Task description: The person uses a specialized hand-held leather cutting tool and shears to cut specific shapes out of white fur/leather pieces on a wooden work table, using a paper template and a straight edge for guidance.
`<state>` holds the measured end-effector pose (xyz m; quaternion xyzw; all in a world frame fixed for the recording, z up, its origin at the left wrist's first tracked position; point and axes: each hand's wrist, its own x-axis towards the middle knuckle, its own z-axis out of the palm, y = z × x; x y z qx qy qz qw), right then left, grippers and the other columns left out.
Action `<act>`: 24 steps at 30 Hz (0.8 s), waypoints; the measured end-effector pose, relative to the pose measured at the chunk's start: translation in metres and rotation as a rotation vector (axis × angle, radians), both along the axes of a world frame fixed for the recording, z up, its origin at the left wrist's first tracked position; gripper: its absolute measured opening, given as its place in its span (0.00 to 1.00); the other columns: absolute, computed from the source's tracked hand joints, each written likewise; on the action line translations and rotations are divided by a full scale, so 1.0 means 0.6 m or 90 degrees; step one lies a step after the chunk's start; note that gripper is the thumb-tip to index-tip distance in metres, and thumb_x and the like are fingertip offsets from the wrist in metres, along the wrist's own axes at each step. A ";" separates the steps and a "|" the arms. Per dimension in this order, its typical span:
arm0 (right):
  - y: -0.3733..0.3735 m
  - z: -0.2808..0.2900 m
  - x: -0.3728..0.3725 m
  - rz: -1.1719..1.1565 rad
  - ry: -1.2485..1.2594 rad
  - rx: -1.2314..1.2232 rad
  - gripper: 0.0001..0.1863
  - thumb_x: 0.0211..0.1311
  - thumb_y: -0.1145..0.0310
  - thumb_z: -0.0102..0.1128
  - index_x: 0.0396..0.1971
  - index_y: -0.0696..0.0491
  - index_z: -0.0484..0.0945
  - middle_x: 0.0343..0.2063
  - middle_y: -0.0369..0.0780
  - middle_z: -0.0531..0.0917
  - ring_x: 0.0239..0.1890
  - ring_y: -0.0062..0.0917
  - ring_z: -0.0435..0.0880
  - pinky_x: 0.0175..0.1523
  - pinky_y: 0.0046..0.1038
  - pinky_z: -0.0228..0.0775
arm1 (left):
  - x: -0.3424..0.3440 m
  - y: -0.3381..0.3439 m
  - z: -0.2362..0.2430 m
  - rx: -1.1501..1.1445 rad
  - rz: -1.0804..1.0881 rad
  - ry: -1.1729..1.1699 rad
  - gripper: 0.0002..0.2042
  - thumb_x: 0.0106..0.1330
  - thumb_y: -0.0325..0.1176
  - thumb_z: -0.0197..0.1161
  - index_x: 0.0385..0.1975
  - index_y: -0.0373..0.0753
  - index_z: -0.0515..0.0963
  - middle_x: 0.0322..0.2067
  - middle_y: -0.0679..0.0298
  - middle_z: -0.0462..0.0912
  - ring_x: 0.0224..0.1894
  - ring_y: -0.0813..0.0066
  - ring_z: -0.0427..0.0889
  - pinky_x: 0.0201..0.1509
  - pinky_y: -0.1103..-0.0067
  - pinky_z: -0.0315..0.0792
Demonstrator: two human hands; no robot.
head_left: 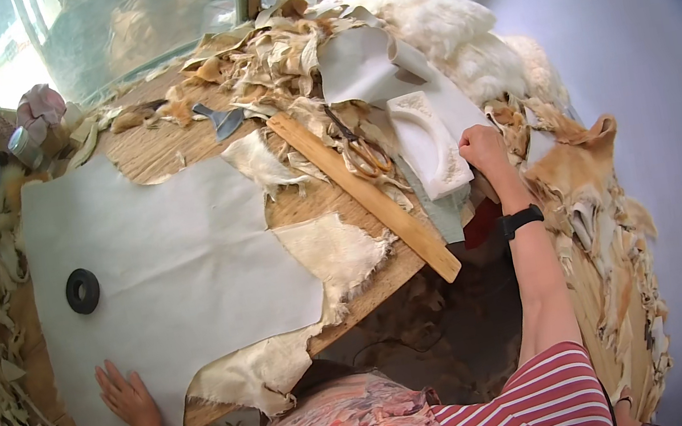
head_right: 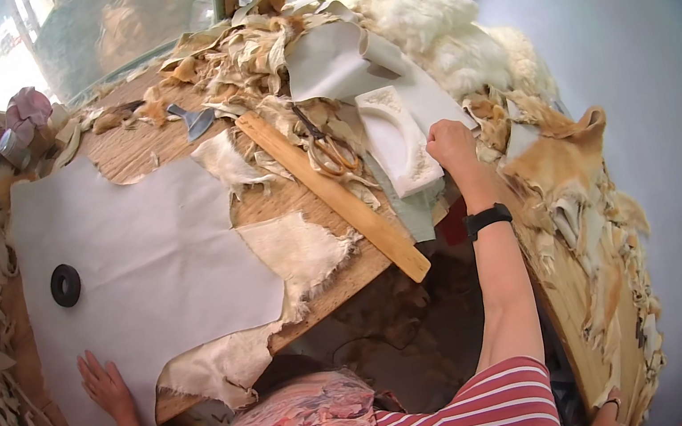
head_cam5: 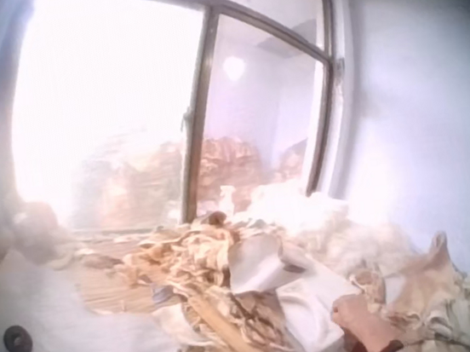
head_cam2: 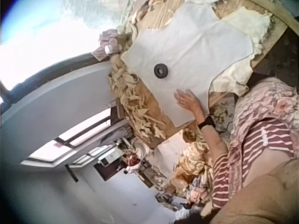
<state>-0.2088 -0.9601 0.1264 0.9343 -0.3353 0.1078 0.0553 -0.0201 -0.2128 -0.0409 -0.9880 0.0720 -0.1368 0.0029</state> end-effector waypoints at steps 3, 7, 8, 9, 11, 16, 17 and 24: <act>-0.018 -0.048 0.031 0.032 -0.009 -0.056 0.08 0.45 0.68 0.58 0.20 0.53 0.85 0.24 0.48 0.83 0.30 0.44 0.84 0.41 0.41 0.76 | -0.002 0.010 0.001 0.017 0.025 0.009 0.28 0.70 0.43 0.51 0.68 0.43 0.60 0.70 0.54 0.57 0.72 0.57 0.54 0.72 0.57 0.49; -0.055 -0.084 0.016 0.035 0.017 -0.060 0.10 0.42 0.69 0.55 0.17 0.59 0.82 0.22 0.55 0.80 0.28 0.51 0.81 0.38 0.47 0.73 | 0.005 -0.027 0.011 -0.076 -0.019 0.008 0.29 0.66 0.42 0.56 0.67 0.42 0.62 0.68 0.51 0.60 0.71 0.53 0.56 0.71 0.57 0.51; -0.051 -0.081 0.018 0.037 0.005 -0.058 0.09 0.42 0.71 0.55 0.18 0.58 0.82 0.23 0.55 0.81 0.30 0.50 0.82 0.40 0.47 0.73 | 0.008 -0.027 0.006 -0.025 -0.019 -0.019 0.29 0.66 0.43 0.56 0.67 0.41 0.62 0.67 0.50 0.60 0.70 0.53 0.57 0.71 0.56 0.51; -0.045 -0.077 0.026 0.036 0.008 -0.058 0.08 0.43 0.71 0.55 0.18 0.58 0.82 0.24 0.55 0.81 0.31 0.49 0.82 0.41 0.46 0.73 | 0.004 -0.029 0.015 -0.016 -0.013 -0.026 0.29 0.66 0.44 0.56 0.66 0.41 0.63 0.67 0.50 0.60 0.70 0.53 0.57 0.70 0.56 0.52; -0.049 -0.072 0.035 0.014 0.062 -0.072 0.08 0.46 0.72 0.54 0.23 0.55 0.83 0.28 0.54 0.82 0.34 0.48 0.82 0.43 0.46 0.73 | -0.001 -0.026 0.020 -0.006 0.011 -0.030 0.29 0.66 0.44 0.56 0.66 0.41 0.63 0.67 0.50 0.60 0.70 0.53 0.57 0.70 0.55 0.52; 0.091 -0.042 0.093 0.148 -0.017 -0.106 0.16 0.51 0.69 0.62 0.42 0.55 0.79 0.36 0.47 0.80 0.40 0.43 0.80 0.46 0.43 0.73 | -0.010 -0.013 0.067 -0.023 0.017 0.064 0.30 0.65 0.46 0.57 0.64 0.40 0.65 0.66 0.45 0.62 0.68 0.49 0.61 0.69 0.56 0.55; 0.131 -0.042 0.111 0.212 -0.052 0.037 0.17 0.51 0.68 0.64 0.43 0.55 0.79 0.35 0.46 0.80 0.38 0.40 0.80 0.45 0.40 0.73 | -0.005 -0.011 0.069 -0.032 0.011 0.082 0.30 0.64 0.46 0.58 0.64 0.40 0.65 0.65 0.45 0.62 0.67 0.48 0.62 0.68 0.56 0.56; 0.400 -0.086 0.215 0.442 0.134 0.503 0.26 0.52 0.63 0.68 0.52 0.55 0.75 0.39 0.44 0.83 0.42 0.34 0.83 0.46 0.32 0.74 | 0.021 0.024 0.144 -0.185 -0.035 0.229 0.22 0.61 0.39 0.60 0.55 0.38 0.73 0.59 0.49 0.70 0.60 0.51 0.70 0.61 0.62 0.67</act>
